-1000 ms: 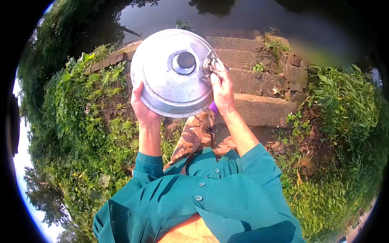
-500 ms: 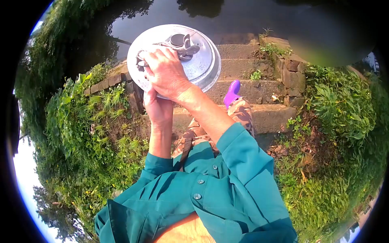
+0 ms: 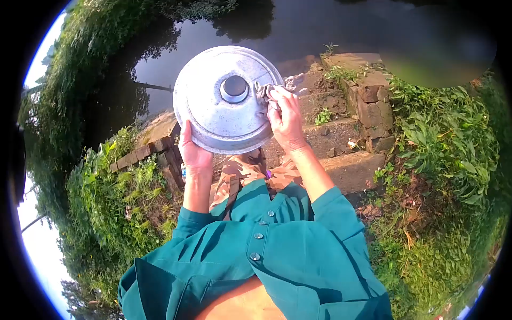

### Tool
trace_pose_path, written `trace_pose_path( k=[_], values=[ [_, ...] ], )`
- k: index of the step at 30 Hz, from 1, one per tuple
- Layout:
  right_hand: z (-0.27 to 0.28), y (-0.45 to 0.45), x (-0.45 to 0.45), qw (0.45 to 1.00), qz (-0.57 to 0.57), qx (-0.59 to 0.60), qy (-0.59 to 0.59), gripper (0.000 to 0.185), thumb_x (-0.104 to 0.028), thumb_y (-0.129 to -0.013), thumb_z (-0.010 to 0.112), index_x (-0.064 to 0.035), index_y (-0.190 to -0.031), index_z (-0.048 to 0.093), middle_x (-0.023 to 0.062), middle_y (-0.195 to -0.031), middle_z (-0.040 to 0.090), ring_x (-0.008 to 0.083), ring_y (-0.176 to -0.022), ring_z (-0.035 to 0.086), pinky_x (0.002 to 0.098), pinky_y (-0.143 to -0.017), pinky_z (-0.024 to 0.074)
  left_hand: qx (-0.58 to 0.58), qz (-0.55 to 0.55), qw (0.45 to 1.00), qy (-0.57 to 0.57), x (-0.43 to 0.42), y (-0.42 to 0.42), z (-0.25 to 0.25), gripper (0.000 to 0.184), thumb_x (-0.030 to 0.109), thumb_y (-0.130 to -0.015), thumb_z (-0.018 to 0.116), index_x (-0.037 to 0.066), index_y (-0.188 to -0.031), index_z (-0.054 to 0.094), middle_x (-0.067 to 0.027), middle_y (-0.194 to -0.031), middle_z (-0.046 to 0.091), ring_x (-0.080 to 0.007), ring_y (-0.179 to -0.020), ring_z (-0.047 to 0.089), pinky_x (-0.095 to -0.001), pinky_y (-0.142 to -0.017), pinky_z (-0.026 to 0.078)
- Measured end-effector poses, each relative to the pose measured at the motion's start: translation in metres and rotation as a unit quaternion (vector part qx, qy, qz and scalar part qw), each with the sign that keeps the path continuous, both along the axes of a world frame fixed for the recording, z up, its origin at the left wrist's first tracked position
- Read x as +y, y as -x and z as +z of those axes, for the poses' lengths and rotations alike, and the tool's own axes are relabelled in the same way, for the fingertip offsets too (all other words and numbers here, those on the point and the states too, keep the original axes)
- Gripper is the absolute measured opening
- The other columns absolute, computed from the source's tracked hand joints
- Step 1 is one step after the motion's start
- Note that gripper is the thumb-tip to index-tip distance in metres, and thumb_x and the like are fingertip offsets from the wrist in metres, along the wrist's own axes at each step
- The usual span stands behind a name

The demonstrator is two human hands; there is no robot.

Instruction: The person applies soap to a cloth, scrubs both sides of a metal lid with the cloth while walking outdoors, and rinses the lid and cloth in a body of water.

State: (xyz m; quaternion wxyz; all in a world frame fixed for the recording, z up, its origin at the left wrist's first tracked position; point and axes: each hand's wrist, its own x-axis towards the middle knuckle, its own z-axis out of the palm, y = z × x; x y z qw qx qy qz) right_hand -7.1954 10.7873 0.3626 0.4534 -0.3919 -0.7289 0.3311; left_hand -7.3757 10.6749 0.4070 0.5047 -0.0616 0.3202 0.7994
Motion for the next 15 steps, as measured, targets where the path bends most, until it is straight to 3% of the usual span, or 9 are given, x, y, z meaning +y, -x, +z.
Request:
trace_pose_path(
  k=[2,3,4,6,8,9,10,12,15],
  values=[
    [-0.008,-0.012,0.025,0.981,-0.025,0.122,0.151,0.025,0.000,-0.084,0.052,0.0023,-0.109,0.055,0.0125,-0.112,0.055,0.0196,-0.098,0.057,0.0305,-0.080,0.0505,0.004,-0.012,0.999,0.038,0.011,0.000,-0.005,0.044,0.022,-0.089,0.053,0.000,-0.126,0.045,-0.0144,-0.128,0.050,-0.0276,-0.117,0.047,-0.0454,-0.102,0.033],
    [-0.001,-0.015,0.041,0.937,0.010,0.225,0.266,0.024,-0.003,-0.087,0.051,0.0024,-0.110,0.054,0.0115,-0.113,0.055,0.0159,-0.094,0.059,0.0269,-0.075,0.0523,0.021,-0.011,0.998,0.053,0.022,0.002,-0.011,0.044,0.024,-0.090,0.053,0.000,-0.126,0.045,-0.0131,-0.128,0.050,-0.0270,-0.117,0.047,-0.0445,-0.102,0.034],
    [0.008,-0.019,0.048,0.916,0.016,0.275,0.290,0.026,-0.004,-0.088,0.052,0.0012,-0.113,0.053,0.0101,-0.115,0.054,0.0160,-0.099,0.057,0.0270,-0.082,0.0496,0.036,-0.011,0.997,0.069,0.030,0.002,-0.018,0.044,0.025,-0.090,0.052,0.001,-0.127,0.045,-0.0118,-0.128,0.050,-0.0264,-0.117,0.047,-0.0436,-0.102,0.034],
    [0.021,-0.019,0.057,0.951,0.040,0.240,0.189,0.029,-0.005,-0.087,0.054,-0.0008,-0.115,0.054,0.0109,-0.120,0.052,0.0195,-0.105,0.055,0.0293,-0.089,0.0461,0.026,-0.024,0.997,0.065,0.047,0.001,-0.026,0.043,0.024,-0.091,0.052,0.001,-0.126,0.045,-0.0123,-0.128,0.050,-0.0265,-0.117,0.048,-0.0436,-0.102,0.034],
    [0.011,-0.016,0.065,0.990,0.086,0.103,0.038,0.031,-0.004,-0.085,0.055,-0.0026,-0.116,0.055,0.0122,-0.125,0.049,0.0244,-0.113,0.050,0.0329,-0.095,0.0416,-0.003,-0.095,0.995,0.032,0.068,0.002,-0.037,0.042,0.024,-0.091,0.051,0.000,-0.126,0.046,-0.0132,-0.127,0.051,-0.0262,-0.116,0.048,-0.0429,-0.102,0.034],
    [0.005,-0.010,0.069,0.990,0.092,0.102,0.008,0.033,-0.003,-0.081,0.059,-0.0042,-0.114,0.057,0.0137,-0.128,0.047,0.0292,-0.116,0.046,0.0364,-0.097,0.0387,-0.011,-0.096,0.993,0.068,0.078,0.002,-0.047,0.045,0.022,-0.090,0.051,-0.001,-0.127,0.043,-0.0149,-0.128,0.049,-0.0279,-0.117,0.047,-0.0431,-0.102,0.034],
    [-0.007,-0.005,0.076,0.995,0.078,0.015,-0.067,0.035,-0.004,-0.078,0.062,-0.0056,-0.113,0.058,0.0139,-0.127,0.048,0.0304,-0.115,0.046,0.0375,-0.097,0.0367,-0.008,-0.129,0.989,0.068,0.087,0.004,-0.062,0.045,0.021,-0.090,0.052,-0.001,-0.127,0.042,-0.0145,-0.127,0.050,-0.0280,-0.116,0.048,-0.0429,-0.101,0.034],
    [-0.043,0.009,0.087,0.995,0.039,-0.049,-0.080,0.035,-0.005,-0.076,0.063,-0.0064,-0.110,0.059,0.0139,-0.126,0.048,0.0309,-0.112,0.047,0.0399,-0.096,0.0359,0.070,-0.159,0.981,0.081,0.106,0.003,-0.080,0.042,0.018,-0.089,0.052,-0.002,-0.126,0.043,-0.0139,-0.124,0.052,-0.0270,-0.116,0.048,-0.0423,-0.101,0.035],
    [-0.118,0.029,0.102,0.973,-0.051,0.166,0.152,0.025,-0.009,-0.086,0.057,-0.0030,-0.110,0.056,0.0118,-0.110,0.058,0.0206,-0.096,0.057,0.0323,-0.083,0.0454,0.172,-0.277,0.944,0.047,0.131,0.028,-0.130,0.039,0.012,-0.087,0.054,-0.005,-0.121,0.046,-0.0158,-0.116,0.056,-0.0253,-0.106,0.055,-0.0401,-0.095,0.041]
  ],
)
